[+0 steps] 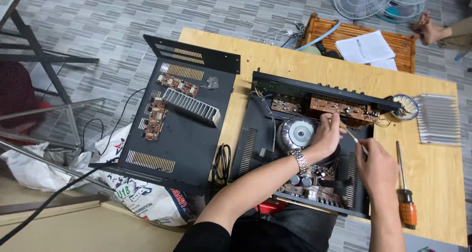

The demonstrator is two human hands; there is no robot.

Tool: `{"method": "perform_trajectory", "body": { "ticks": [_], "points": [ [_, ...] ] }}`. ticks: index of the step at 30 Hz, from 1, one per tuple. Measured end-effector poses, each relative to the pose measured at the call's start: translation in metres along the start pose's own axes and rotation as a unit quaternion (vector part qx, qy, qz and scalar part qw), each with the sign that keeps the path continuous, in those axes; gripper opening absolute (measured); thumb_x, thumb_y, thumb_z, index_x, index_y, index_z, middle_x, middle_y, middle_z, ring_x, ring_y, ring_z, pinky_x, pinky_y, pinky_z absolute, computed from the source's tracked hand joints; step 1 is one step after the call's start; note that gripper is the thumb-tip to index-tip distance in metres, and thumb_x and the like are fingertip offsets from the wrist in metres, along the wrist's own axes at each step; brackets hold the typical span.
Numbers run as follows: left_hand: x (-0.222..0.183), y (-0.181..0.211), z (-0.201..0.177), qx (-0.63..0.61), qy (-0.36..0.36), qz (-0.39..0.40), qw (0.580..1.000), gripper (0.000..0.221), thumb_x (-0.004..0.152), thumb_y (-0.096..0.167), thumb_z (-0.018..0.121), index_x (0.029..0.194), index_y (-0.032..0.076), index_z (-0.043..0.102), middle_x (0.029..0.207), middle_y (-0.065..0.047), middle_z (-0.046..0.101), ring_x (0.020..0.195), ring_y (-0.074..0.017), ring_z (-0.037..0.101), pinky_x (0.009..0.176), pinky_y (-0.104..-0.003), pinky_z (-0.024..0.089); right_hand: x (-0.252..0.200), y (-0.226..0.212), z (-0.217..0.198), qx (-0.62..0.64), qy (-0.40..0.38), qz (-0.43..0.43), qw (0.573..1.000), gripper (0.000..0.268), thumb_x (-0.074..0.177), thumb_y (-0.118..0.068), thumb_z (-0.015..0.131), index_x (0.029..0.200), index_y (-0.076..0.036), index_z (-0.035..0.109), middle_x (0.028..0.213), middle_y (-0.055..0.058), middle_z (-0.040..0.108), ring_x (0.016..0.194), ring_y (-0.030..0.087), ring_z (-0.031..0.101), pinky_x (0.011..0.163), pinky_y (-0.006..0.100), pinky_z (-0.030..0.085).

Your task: Repairing an electronic amplifier by adjusting internal components with a screwdriver

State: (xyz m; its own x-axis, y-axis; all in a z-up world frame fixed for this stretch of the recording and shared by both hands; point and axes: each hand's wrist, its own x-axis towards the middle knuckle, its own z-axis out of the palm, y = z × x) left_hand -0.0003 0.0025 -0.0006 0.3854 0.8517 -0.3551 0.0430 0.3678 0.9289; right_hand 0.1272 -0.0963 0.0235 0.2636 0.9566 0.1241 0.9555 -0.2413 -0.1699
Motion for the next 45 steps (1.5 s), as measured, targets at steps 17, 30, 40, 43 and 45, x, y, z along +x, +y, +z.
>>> {"method": "perform_trajectory", "body": {
  "ticks": [17,30,40,43,45],
  "points": [
    [0.009,-0.01,0.004,-0.024,0.018,0.022,0.999,0.07,0.099,0.066,0.018,0.129,0.006,0.037,0.105,-0.02,0.072,0.089,-0.0322,0.072,0.071,-0.039,0.054,0.001,0.038,0.025,-0.02,0.062,0.011,0.998,0.016,0.112,-0.03,0.063,0.116,-0.017,0.073,0.106,0.008,0.079,0.09,0.037,0.074,0.074,0.05,0.055],
    [-0.009,0.015,-0.004,0.002,-0.006,0.003,1.0,0.068,0.102,0.058,0.018,0.128,-0.002,0.038,0.111,-0.02,0.07,0.089,-0.0311,0.068,0.067,-0.042,0.053,0.001,0.044,0.038,-0.033,0.075,-0.005,0.997,0.016,0.115,-0.029,0.065,0.119,-0.017,0.075,0.112,0.011,0.08,0.101,0.036,0.075,0.081,0.048,0.055],
    [0.0,0.002,0.0,-0.007,0.003,0.016,1.0,0.066,0.1,0.062,0.017,0.128,0.005,0.037,0.11,-0.023,0.072,0.093,-0.0361,0.073,0.06,-0.033,0.051,-0.001,0.012,0.008,-0.017,0.058,-0.035,0.998,0.016,0.11,-0.025,0.063,0.113,-0.012,0.073,0.107,0.009,0.077,0.084,0.037,0.073,0.064,0.05,0.052],
    [0.001,0.003,-0.001,-0.003,0.006,0.008,1.0,0.067,0.099,0.062,0.018,0.129,0.006,0.038,0.111,-0.021,0.073,0.095,-0.0356,0.073,0.068,-0.037,0.055,0.002,0.01,0.004,-0.032,0.02,-0.008,0.999,0.02,0.111,-0.03,0.059,0.113,-0.013,0.071,0.108,0.01,0.077,0.084,0.04,0.073,0.062,0.053,0.053],
    [0.001,0.003,-0.001,0.004,0.005,0.002,1.0,0.067,0.098,0.063,0.017,0.13,0.007,0.037,0.114,-0.021,0.073,0.095,-0.0341,0.073,0.065,-0.036,0.055,0.002,0.018,0.008,-0.039,0.014,0.008,0.999,0.022,0.113,-0.03,0.058,0.113,-0.013,0.071,0.109,0.011,0.077,0.085,0.041,0.074,0.064,0.054,0.053]
  ]
}}
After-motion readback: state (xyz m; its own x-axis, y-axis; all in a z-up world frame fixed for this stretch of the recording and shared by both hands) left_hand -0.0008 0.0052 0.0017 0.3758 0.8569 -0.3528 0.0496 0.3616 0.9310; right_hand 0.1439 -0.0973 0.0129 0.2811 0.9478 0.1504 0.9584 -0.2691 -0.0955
